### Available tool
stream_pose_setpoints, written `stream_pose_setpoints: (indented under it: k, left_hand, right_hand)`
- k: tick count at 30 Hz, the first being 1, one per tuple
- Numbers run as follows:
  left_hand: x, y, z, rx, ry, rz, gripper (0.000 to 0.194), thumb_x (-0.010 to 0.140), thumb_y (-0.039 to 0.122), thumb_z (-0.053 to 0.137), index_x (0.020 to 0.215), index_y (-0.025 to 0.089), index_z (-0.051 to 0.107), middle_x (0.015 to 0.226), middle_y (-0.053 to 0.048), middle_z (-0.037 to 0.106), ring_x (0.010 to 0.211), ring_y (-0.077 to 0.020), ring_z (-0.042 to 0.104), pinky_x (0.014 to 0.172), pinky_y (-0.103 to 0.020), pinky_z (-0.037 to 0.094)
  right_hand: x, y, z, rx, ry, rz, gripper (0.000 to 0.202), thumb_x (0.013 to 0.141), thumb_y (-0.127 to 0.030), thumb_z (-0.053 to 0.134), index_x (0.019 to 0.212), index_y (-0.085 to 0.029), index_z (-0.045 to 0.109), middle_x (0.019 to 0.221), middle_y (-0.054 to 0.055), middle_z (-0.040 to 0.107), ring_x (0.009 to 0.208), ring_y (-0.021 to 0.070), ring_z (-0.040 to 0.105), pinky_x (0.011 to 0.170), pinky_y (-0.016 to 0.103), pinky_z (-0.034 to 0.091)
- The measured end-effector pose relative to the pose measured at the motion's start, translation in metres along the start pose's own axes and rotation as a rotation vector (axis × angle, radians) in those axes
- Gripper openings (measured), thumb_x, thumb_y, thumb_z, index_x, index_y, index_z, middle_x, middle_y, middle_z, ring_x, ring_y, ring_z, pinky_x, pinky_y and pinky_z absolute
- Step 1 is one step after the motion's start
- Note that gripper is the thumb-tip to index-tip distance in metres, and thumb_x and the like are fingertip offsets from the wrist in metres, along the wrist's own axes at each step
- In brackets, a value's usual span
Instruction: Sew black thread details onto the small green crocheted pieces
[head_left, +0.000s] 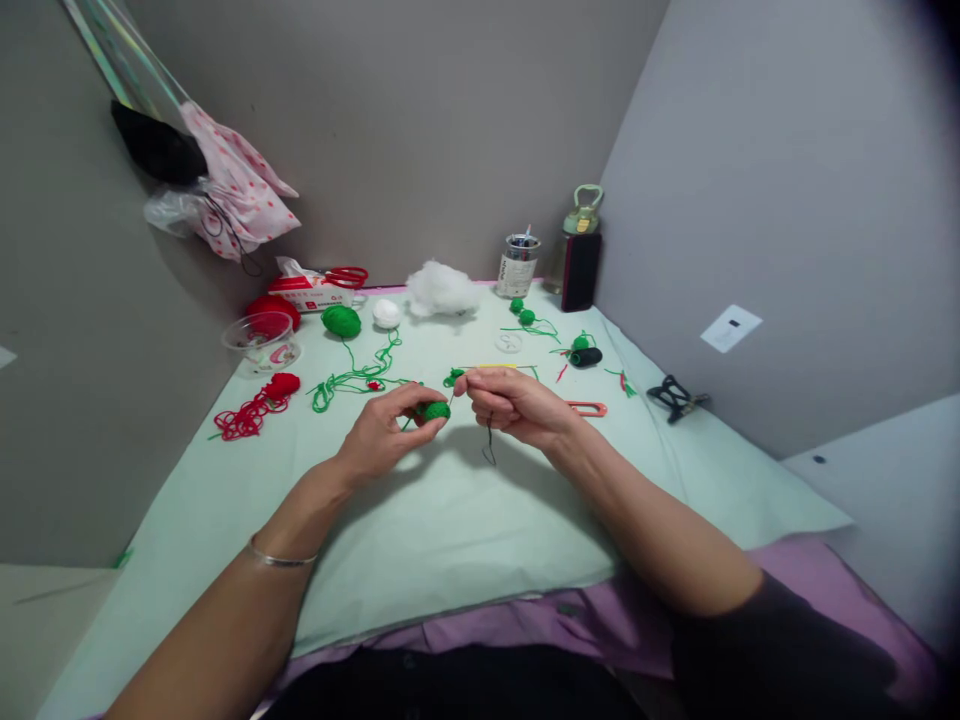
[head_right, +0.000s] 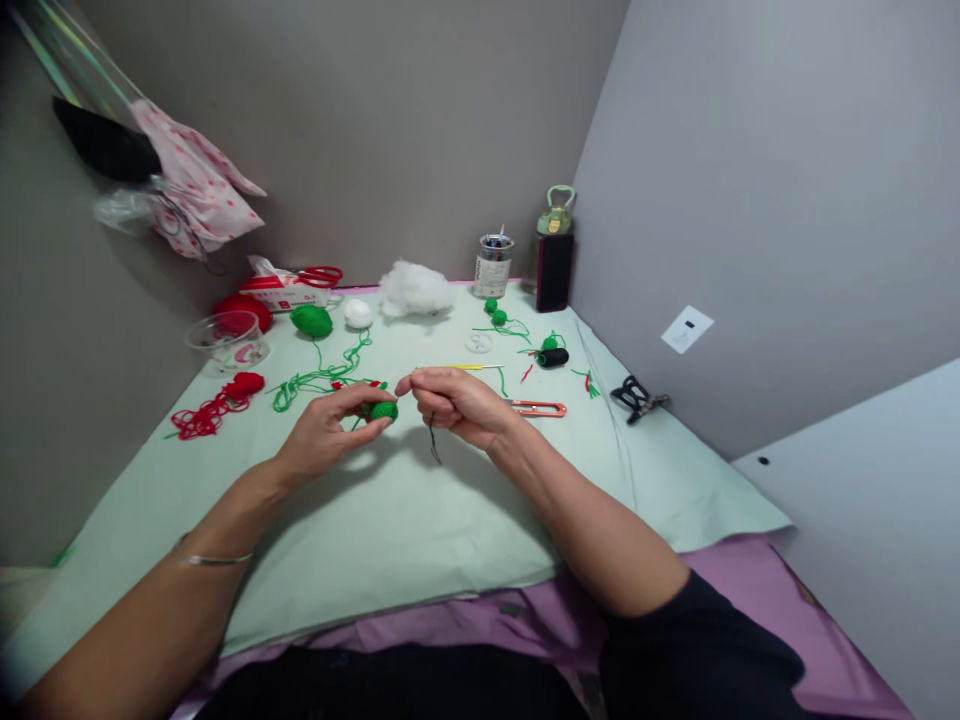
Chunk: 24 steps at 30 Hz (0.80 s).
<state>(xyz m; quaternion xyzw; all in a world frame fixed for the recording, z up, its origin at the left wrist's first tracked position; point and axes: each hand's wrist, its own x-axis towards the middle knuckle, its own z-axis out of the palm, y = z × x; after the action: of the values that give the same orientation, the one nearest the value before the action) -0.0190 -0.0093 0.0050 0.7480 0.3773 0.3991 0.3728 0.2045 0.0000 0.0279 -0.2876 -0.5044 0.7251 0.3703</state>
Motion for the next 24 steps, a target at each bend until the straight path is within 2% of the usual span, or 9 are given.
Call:
stream_pose_setpoints:
  k: [4, 7, 9, 12, 14, 17, 19, 21, 24]
  left_hand:
    - [0.0, 0.005, -0.003, -0.252, 0.0, -0.162, 0.03, 0.08, 0.034, 0.077, 0.107, 0.023, 0.073, 0.087, -0.003, 0.072, 0.077, -0.0186, 0.065, 0.077, -0.033, 0.051]
    - [0.001, 0.004, -0.006, -0.403, -0.042, -0.207, 0.035, 0.08, 0.033, 0.077, 0.114, 0.026, 0.072, 0.096, -0.004, 0.073, 0.086, -0.0203, 0.067, 0.087, -0.036, 0.051]
    - [0.001, 0.002, -0.006, -0.485, -0.061, -0.22, 0.034, 0.082, 0.034, 0.076, 0.115, 0.027, 0.072, 0.108, -0.006, 0.072, 0.096, -0.0213, 0.067, 0.093, -0.037, 0.049]
    - [0.001, 0.002, -0.005, -0.57, -0.045, -0.25, 0.028, 0.086, 0.037, 0.071, 0.112, 0.025, 0.072, 0.111, -0.006, 0.071, 0.099, -0.0214, 0.066, 0.098, -0.039, 0.048]
    - [0.001, 0.004, -0.005, -0.621, -0.024, -0.258, 0.026, 0.087, 0.036, 0.071, 0.11, 0.023, 0.073, 0.106, -0.005, 0.072, 0.098, -0.0202, 0.066, 0.099, -0.039, 0.048]
    - [0.002, 0.006, -0.007, -0.671, -0.034, -0.263, 0.029, 0.087, 0.034, 0.071, 0.113, 0.021, 0.072, 0.104, -0.005, 0.071, 0.098, -0.0186, 0.065, 0.099, -0.037, 0.048]
    - [0.002, 0.005, -0.008, -0.674, -0.044, -0.277, 0.031, 0.087, 0.034, 0.071, 0.115, 0.02, 0.071, 0.105, -0.006, 0.071, 0.097, -0.0184, 0.065, 0.099, -0.036, 0.048]
    - [0.003, 0.005, -0.008, -0.676, -0.038, -0.28, 0.029, 0.087, 0.034, 0.071, 0.113, 0.02, 0.072, 0.106, -0.006, 0.071, 0.095, -0.0182, 0.065, 0.099, -0.037, 0.048]
    - [0.003, 0.003, -0.009, -0.704, -0.018, -0.262, 0.026, 0.085, 0.031, 0.073, 0.108, 0.02, 0.072, 0.107, -0.006, 0.07, 0.097, -0.0185, 0.065, 0.101, -0.038, 0.047]
  right_hand:
    - [-0.01, -0.016, -0.004, -0.177, -0.079, -0.043, 0.027, 0.094, -0.039, 0.059, 0.094, -0.014, 0.069, 0.054, -0.006, 0.044, 0.047, 0.0062, 0.026, 0.047, 0.021, 0.023]
    - [-0.013, -0.023, -0.008, -0.256, 0.066, -0.114, 0.031, 0.093, -0.045, 0.061, 0.099, -0.016, 0.068, 0.076, 0.002, 0.062, 0.051, 0.0058, 0.037, 0.045, 0.022, 0.023]
    - [-0.01, -0.023, -0.011, -0.29, 0.192, -0.157, 0.033, 0.093, -0.047, 0.061, 0.103, -0.016, 0.067, 0.08, 0.003, 0.064, 0.051, 0.0057, 0.038, 0.044, 0.022, 0.021]
    - [-0.006, -0.019, -0.011, -0.274, 0.28, -0.15, 0.032, 0.094, -0.045, 0.058, 0.099, -0.015, 0.066, 0.063, -0.003, 0.052, 0.046, 0.0051, 0.028, 0.044, 0.023, 0.018]
    - [-0.005, -0.017, -0.009, -0.2, 0.273, -0.101, 0.028, 0.093, -0.04, 0.06, 0.098, -0.013, 0.065, 0.064, -0.003, 0.051, 0.048, 0.0047, 0.026, 0.046, 0.022, 0.02]
    - [-0.006, -0.014, -0.003, -0.166, 0.189, -0.041, 0.023, 0.089, -0.03, 0.062, 0.103, -0.012, 0.065, 0.082, 0.003, 0.062, 0.053, 0.0047, 0.034, 0.048, 0.022, 0.027]
    - [-0.007, -0.011, 0.0, -0.251, 0.119, -0.043, 0.024, 0.09, -0.029, 0.059, 0.106, -0.012, 0.066, 0.089, 0.007, 0.066, 0.055, 0.0057, 0.039, 0.05, 0.022, 0.031]
    - [-0.007, -0.007, 0.001, -0.389, 0.121, -0.069, 0.028, 0.093, -0.03, 0.054, 0.113, -0.014, 0.064, 0.089, 0.007, 0.069, 0.054, 0.0071, 0.044, 0.05, 0.023, 0.035]
    - [-0.005, -0.002, -0.003, -0.646, 0.3, -0.175, 0.025, 0.095, -0.031, 0.05, 0.111, -0.018, 0.064, 0.086, 0.004, 0.071, 0.051, 0.0077, 0.048, 0.052, 0.024, 0.038]
